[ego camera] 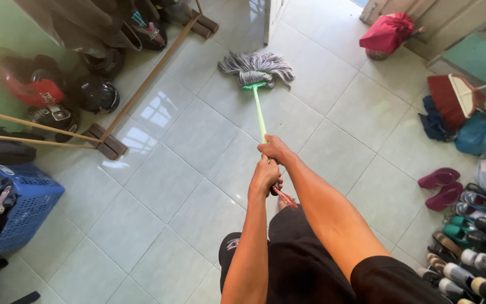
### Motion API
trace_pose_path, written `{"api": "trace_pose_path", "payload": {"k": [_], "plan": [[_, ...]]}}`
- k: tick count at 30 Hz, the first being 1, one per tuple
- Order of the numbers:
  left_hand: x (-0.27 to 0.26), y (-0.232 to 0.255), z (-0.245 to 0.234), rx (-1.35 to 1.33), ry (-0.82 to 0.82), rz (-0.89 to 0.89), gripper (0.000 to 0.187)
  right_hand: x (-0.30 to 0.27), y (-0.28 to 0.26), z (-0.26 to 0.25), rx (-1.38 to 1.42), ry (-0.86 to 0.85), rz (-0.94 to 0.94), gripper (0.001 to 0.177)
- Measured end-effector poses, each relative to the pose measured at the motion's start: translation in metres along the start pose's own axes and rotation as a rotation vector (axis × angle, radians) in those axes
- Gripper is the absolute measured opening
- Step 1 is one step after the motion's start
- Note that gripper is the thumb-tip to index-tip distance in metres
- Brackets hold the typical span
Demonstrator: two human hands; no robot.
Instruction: Mopping a tiled floor in an entryway near a shoe rack.
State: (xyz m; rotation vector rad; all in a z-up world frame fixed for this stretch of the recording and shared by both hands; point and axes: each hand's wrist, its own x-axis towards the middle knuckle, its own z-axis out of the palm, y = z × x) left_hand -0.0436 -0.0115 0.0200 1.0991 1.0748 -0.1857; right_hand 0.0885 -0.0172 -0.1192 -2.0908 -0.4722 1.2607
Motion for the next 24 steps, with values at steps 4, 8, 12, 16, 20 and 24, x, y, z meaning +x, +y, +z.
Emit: {"api": "trace_pose_path", "payload": {"k": [4, 8, 12, 16, 20, 24], "plan": [[0.044, 0.038, -0.013, -0.083, 0.038, 0.002, 0.040, 0.044, -0.040, -0.015, -0.089, -0.024, -0.029, 0.074], [0.091, 0.094, -0.042, -0.020, 0.047, 0.036, 0.040, 0.108, -0.090, -0.027, -0.063, 0.009, 0.021, 0.077], [0.156, 0.151, -0.086, 0.188, 0.046, 0.053, 0.041, 0.183, -0.135, -0.029, -0.028, 0.067, 0.031, 0.077], [0.206, 0.209, -0.144, 0.293, 0.018, 0.049, 0.046, 0.253, -0.191, -0.022, 0.051, 0.063, 0.034, 0.059], [0.262, 0.302, -0.208, 0.414, -0.002, 0.093, 0.050, 0.371, -0.228, -0.017, 0.058, 0.211, -0.119, 0.057], [0.260, 0.359, -0.261, 0.495, -0.067, -0.037, 0.047, 0.366, -0.309, -0.008, 0.283, 0.128, -0.004, 0.047]]}}
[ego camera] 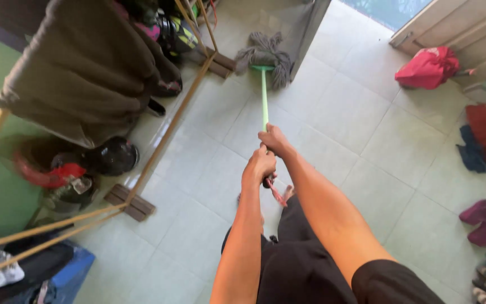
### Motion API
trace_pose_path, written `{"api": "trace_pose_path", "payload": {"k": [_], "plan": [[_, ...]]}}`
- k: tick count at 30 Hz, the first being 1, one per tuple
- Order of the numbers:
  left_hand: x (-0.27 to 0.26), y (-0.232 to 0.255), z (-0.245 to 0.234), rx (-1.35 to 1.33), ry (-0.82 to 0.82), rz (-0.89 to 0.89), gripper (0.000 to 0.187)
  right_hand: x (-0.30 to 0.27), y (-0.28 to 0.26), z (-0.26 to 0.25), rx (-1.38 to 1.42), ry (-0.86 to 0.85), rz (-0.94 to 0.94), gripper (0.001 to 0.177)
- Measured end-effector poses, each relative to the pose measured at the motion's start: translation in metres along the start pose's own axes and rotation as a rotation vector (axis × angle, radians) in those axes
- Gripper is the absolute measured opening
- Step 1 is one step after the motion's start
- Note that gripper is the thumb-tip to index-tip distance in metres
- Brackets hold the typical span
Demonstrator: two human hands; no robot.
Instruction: Mopping a tiled floor in an entryway near a shoe rack.
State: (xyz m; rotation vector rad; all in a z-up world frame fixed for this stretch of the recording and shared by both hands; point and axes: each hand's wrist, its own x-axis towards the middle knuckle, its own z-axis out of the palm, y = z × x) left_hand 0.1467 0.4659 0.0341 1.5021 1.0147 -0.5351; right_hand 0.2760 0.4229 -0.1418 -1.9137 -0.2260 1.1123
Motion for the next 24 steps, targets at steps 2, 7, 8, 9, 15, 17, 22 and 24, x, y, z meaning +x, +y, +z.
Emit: {"api": "trace_pose_path", "payload": {"k": [2, 7, 8, 9, 15, 17, 22, 24], "plan": [[0.047, 0.028, -0.024, 0.027, 0.017, 0.045, 0.046, 0.049, -0.023, -0.007, -0.069, 0.058, -0.058, 0.046], [0.103, 0.077, -0.062, 0.080, 0.005, 0.026, 0.044, 0.110, -0.066, -0.014, -0.014, 0.095, -0.033, 0.042], [0.115, 0.090, -0.072, 0.091, 0.000, 0.021, 0.043, 0.132, -0.076, -0.018, -0.055, 0.116, -0.020, 0.037], [0.130, 0.110, -0.079, 0.105, -0.008, 0.022, 0.043, 0.155, -0.089, -0.029, -0.096, 0.143, -0.008, 0.034], [0.217, 0.194, -0.119, 0.047, -0.049, 0.044, 0.043, 0.224, -0.178, -0.075, 0.081, 0.096, 0.010, 0.029], [0.234, 0.224, -0.130, 0.013, -0.053, 0.051, 0.044, 0.252, -0.194, -0.088, 0.021, 0.121, 0.007, 0.029], [0.257, 0.251, -0.130, -0.022, 0.012, 0.033, 0.049, 0.296, -0.196, -0.100, -0.001, 0.140, -0.043, 0.028], [0.261, 0.240, -0.124, 0.017, 0.050, 0.008, 0.054, 0.303, -0.181, -0.097, -0.071, 0.179, -0.119, 0.033]]}}
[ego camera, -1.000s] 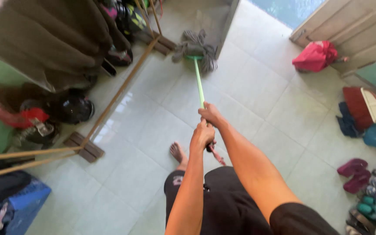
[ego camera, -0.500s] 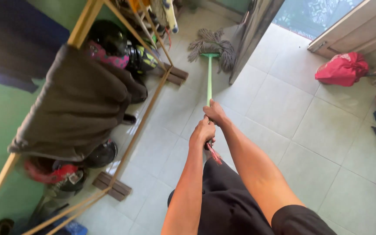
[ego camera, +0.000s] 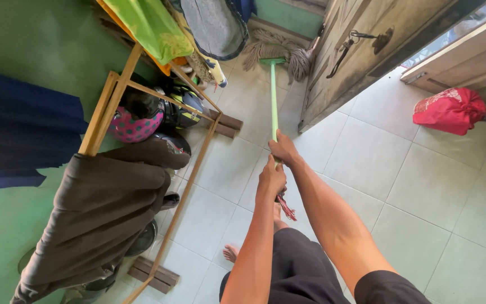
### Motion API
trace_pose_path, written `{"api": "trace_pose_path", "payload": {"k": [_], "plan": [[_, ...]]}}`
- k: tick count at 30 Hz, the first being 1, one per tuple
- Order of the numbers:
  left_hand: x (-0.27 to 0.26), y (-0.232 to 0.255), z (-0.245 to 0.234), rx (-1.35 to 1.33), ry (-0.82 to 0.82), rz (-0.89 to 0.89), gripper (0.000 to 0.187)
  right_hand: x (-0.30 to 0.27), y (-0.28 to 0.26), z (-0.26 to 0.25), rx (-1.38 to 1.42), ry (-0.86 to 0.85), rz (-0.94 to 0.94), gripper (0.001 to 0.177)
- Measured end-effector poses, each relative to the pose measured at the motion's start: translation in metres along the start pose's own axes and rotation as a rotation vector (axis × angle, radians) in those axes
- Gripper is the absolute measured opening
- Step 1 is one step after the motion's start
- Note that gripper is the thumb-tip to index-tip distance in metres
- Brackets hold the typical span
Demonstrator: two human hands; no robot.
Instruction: Mopping a tiled floor in an entryway near a shoe rack.
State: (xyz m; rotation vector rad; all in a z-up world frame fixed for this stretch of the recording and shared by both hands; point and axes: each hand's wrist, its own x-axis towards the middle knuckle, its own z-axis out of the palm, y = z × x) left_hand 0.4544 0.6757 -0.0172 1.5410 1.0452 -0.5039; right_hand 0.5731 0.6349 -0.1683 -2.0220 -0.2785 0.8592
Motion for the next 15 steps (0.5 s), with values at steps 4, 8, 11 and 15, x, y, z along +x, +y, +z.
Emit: {"api": "trace_pose_path", "payload": {"k": [4, 8, 11, 15], "plan": [[-0.017, -0.035, 0.001, 0.066, 0.001, -0.008, 0.056, -0.042, -0.012, 0.015, 0.041, -0.037, 0.198, 0.054], [-0.012, -0.101, 0.005, 0.259, 0.048, 0.137, 0.056, -0.053, 0.049, 0.056, -0.097, 0.033, 0.071, 0.057], [-0.022, -0.166, 0.004, 0.302, 0.041, 0.203, 0.051, -0.127, 0.016, 0.072, -0.092, 0.033, 0.144, 0.056], [-0.117, -0.223, -0.008, 0.182, -0.040, 0.210, 0.048, -0.197, 0.061, 0.129, -0.164, 0.015, 0.202, 0.052]]}}
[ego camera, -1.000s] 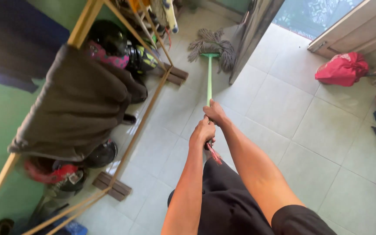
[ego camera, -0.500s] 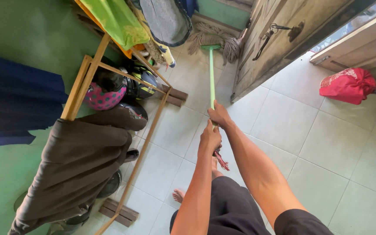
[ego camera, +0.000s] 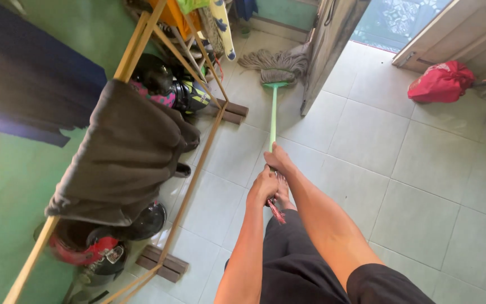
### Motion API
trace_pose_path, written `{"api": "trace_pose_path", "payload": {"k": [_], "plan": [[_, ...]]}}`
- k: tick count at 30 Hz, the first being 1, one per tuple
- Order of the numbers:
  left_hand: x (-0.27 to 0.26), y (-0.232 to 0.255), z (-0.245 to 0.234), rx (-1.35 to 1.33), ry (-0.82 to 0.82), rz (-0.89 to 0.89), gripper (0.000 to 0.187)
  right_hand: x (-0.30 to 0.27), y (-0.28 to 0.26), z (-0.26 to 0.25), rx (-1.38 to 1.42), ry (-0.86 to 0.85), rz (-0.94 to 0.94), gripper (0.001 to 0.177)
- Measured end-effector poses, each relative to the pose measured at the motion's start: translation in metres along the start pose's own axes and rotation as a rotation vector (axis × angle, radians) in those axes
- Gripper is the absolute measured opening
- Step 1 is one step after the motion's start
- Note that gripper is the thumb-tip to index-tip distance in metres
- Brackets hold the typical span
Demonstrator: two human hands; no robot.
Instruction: Mopping a tiled floor in an entryway near a shoe rack.
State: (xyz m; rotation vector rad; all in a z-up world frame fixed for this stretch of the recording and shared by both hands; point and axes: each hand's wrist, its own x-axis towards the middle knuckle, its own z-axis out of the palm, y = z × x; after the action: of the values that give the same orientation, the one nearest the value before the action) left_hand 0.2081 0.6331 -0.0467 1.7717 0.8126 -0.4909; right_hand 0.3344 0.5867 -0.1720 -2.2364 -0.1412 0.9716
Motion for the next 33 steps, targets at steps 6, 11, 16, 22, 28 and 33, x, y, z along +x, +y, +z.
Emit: {"api": "trace_pose_path", "payload": {"k": [6, 11, 16, 22, 28, 33], "plan": [[-0.114, -0.060, -0.001, -0.078, -0.081, -0.094, 0.045, -0.033, 0.090, 0.095, -0.119, 0.062, -0.183, 0.043], [-0.126, -0.072, -0.003, -0.067, -0.130, -0.113, 0.037, -0.133, 0.025, 0.061, 0.100, -0.049, 0.067, 0.039], [-0.125, -0.047, 0.004, 0.007, -0.125, -0.102, 0.035, -0.078, 0.073, 0.062, 0.006, -0.015, -0.077, 0.037], [-0.063, -0.008, 0.002, -0.026, -0.122, -0.169, 0.038, -0.077, 0.010, 0.005, 0.220, -0.065, 0.006, 0.036], [0.058, 0.044, 0.015, 0.164, -0.060, -0.070, 0.041, 0.024, -0.020, -0.060, 0.180, -0.053, 0.101, 0.039], [0.091, 0.158, -0.026, 0.005, -0.082, -0.178, 0.049, 0.097, -0.053, -0.118, 0.112, -0.016, -0.008, 0.042]]}}
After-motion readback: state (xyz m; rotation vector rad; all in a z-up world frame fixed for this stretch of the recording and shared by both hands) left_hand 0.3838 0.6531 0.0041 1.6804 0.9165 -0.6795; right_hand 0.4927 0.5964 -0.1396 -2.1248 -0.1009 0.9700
